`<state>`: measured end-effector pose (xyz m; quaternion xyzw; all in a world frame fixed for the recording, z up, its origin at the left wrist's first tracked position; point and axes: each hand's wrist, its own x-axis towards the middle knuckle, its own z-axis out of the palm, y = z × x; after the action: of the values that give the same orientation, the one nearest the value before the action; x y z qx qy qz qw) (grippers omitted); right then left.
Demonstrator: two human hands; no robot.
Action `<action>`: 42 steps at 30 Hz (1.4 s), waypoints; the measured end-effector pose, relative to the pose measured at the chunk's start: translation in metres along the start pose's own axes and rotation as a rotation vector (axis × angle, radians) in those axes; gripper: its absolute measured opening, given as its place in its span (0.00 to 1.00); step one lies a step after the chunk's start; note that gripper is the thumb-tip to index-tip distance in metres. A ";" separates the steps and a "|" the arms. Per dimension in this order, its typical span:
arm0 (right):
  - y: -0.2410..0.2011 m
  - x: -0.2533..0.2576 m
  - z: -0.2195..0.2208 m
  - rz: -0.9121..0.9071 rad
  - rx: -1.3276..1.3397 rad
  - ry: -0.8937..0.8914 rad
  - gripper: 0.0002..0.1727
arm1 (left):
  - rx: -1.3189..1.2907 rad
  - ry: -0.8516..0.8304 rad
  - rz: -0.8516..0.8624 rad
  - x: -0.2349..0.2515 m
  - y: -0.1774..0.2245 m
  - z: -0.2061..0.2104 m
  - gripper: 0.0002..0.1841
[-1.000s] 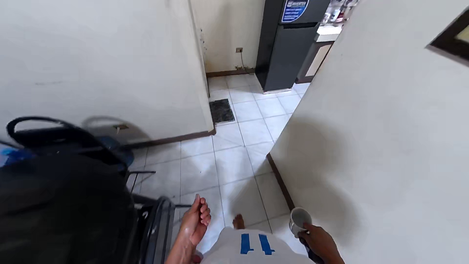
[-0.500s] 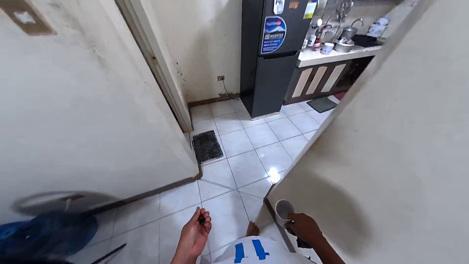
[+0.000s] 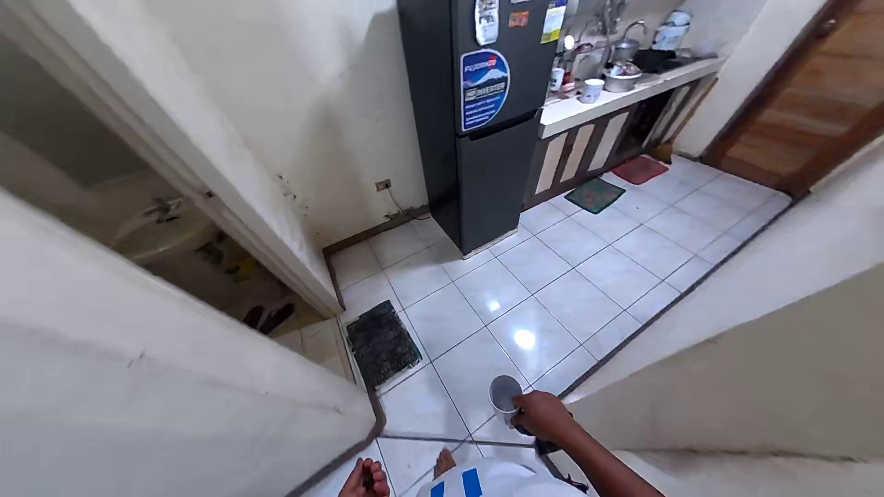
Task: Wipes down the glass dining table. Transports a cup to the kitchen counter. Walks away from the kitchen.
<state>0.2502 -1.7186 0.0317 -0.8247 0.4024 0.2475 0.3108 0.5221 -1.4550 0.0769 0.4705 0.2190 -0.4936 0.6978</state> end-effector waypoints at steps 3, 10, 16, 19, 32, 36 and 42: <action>0.014 0.036 -0.032 0.081 0.083 0.038 0.23 | 0.134 -0.026 0.021 0.053 0.043 0.065 0.23; 0.102 0.093 -0.102 0.352 0.325 0.235 0.23 | 0.365 -0.123 -0.014 0.167 0.067 0.259 0.21; 0.215 0.144 -0.156 0.575 0.457 0.296 0.22 | 0.413 -0.201 -0.217 0.282 0.006 0.408 0.20; 0.266 0.167 -0.194 0.627 0.475 0.284 0.21 | 0.419 -0.155 -0.316 0.331 -0.022 0.491 0.18; 0.486 0.297 -0.369 0.768 0.582 0.295 0.21 | 0.530 -0.180 -0.186 0.537 -0.112 0.881 0.15; 0.551 0.315 -0.436 0.845 0.675 0.297 0.21 | 0.623 -0.292 -0.222 0.581 -0.167 1.045 0.18; 0.659 0.319 -0.514 1.009 0.840 0.443 0.21 | 0.793 -0.462 -0.320 0.622 -0.298 1.289 0.20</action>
<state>-0.0306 -2.5654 -0.0325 -0.3776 0.8525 0.0105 0.3612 0.3099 -2.9013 0.0618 0.5387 -0.0770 -0.7316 0.4106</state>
